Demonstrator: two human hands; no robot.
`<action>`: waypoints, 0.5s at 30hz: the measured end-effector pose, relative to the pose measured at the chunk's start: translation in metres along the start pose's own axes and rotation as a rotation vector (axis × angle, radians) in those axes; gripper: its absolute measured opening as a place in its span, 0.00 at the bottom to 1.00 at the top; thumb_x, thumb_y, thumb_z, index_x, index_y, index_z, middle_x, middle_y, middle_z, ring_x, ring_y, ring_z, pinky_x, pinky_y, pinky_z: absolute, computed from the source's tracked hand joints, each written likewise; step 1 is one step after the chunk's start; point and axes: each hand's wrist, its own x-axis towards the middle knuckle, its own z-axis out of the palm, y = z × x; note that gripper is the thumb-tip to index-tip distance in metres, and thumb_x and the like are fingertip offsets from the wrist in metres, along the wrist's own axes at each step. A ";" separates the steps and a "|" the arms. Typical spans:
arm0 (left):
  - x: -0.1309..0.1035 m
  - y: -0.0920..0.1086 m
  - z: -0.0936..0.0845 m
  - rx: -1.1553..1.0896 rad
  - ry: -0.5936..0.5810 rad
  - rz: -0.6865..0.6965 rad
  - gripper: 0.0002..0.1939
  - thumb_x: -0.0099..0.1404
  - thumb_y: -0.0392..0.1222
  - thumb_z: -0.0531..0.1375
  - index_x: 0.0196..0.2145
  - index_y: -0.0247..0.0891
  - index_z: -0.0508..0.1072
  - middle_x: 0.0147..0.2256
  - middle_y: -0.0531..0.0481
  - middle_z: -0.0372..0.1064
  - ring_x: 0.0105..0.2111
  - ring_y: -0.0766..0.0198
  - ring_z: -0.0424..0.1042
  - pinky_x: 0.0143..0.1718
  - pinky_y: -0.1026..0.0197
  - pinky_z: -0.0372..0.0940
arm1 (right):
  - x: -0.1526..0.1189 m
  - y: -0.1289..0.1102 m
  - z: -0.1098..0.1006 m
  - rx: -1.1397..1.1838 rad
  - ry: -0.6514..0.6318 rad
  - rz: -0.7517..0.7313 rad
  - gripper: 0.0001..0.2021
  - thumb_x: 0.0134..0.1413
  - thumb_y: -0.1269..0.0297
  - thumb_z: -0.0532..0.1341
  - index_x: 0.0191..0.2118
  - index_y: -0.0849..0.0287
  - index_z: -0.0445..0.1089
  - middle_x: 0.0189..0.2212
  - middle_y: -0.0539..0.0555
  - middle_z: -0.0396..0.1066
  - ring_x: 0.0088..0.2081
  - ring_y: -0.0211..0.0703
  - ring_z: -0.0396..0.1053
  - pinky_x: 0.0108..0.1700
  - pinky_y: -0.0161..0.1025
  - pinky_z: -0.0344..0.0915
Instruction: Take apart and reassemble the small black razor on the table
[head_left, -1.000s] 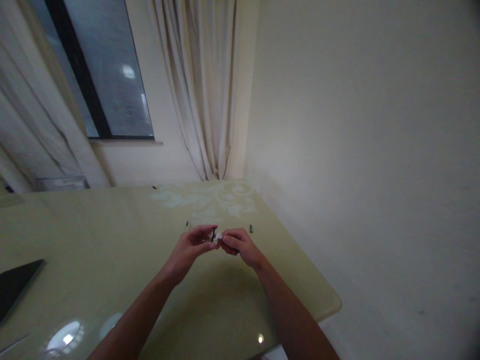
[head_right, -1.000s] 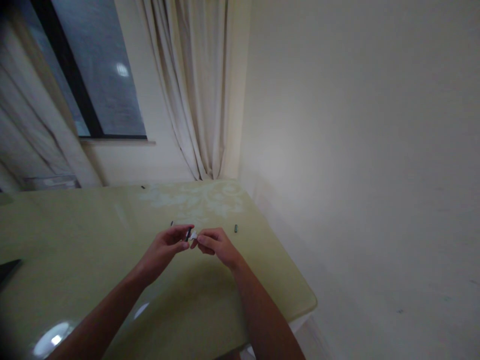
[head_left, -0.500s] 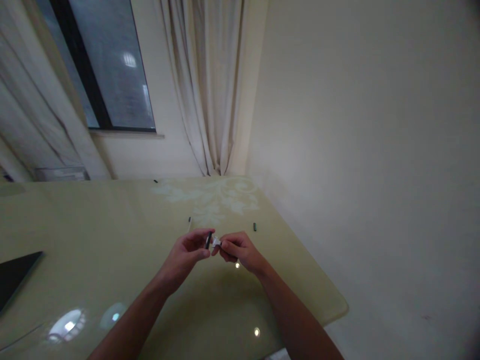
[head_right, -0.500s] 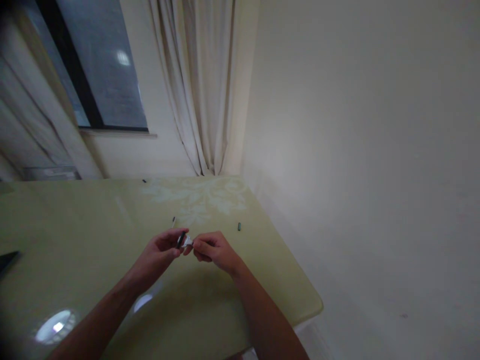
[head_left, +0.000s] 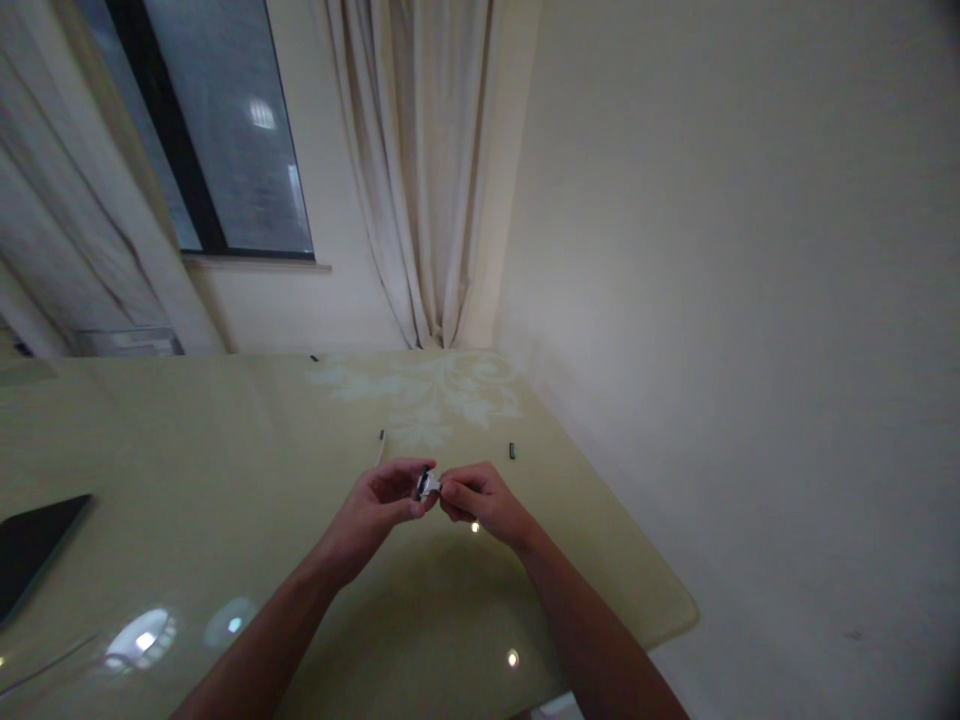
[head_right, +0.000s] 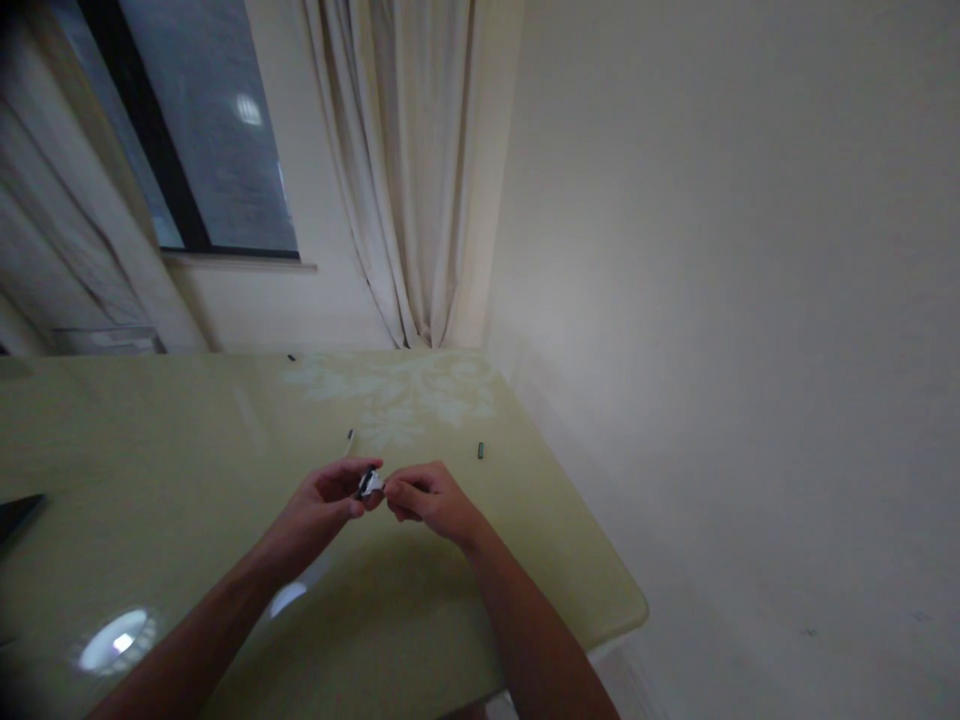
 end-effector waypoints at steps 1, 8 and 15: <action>0.000 0.000 0.000 0.000 0.000 0.001 0.26 0.42 0.37 0.79 0.42 0.43 0.84 0.32 0.51 0.79 0.33 0.64 0.75 0.39 0.62 0.68 | 0.000 0.000 0.000 -0.002 -0.003 0.003 0.23 0.66 0.49 0.62 0.30 0.65 0.77 0.19 0.47 0.60 0.20 0.30 0.50 0.23 0.33 0.45; -0.001 0.000 0.001 -0.007 -0.005 0.007 0.25 0.43 0.37 0.79 0.42 0.44 0.84 0.31 0.51 0.79 0.33 0.65 0.75 0.38 0.63 0.68 | 0.000 0.000 0.000 0.014 -0.011 0.001 0.22 0.65 0.48 0.62 0.32 0.66 0.78 0.19 0.47 0.58 0.21 0.32 0.51 0.23 0.33 0.46; -0.002 0.003 -0.001 0.048 0.033 -0.012 0.25 0.42 0.35 0.78 0.42 0.42 0.84 0.31 0.50 0.80 0.32 0.64 0.75 0.38 0.62 0.69 | 0.001 -0.002 0.001 -0.043 0.004 0.005 0.26 0.63 0.46 0.64 0.22 0.63 0.69 0.19 0.47 0.58 0.22 0.32 0.52 0.26 0.34 0.48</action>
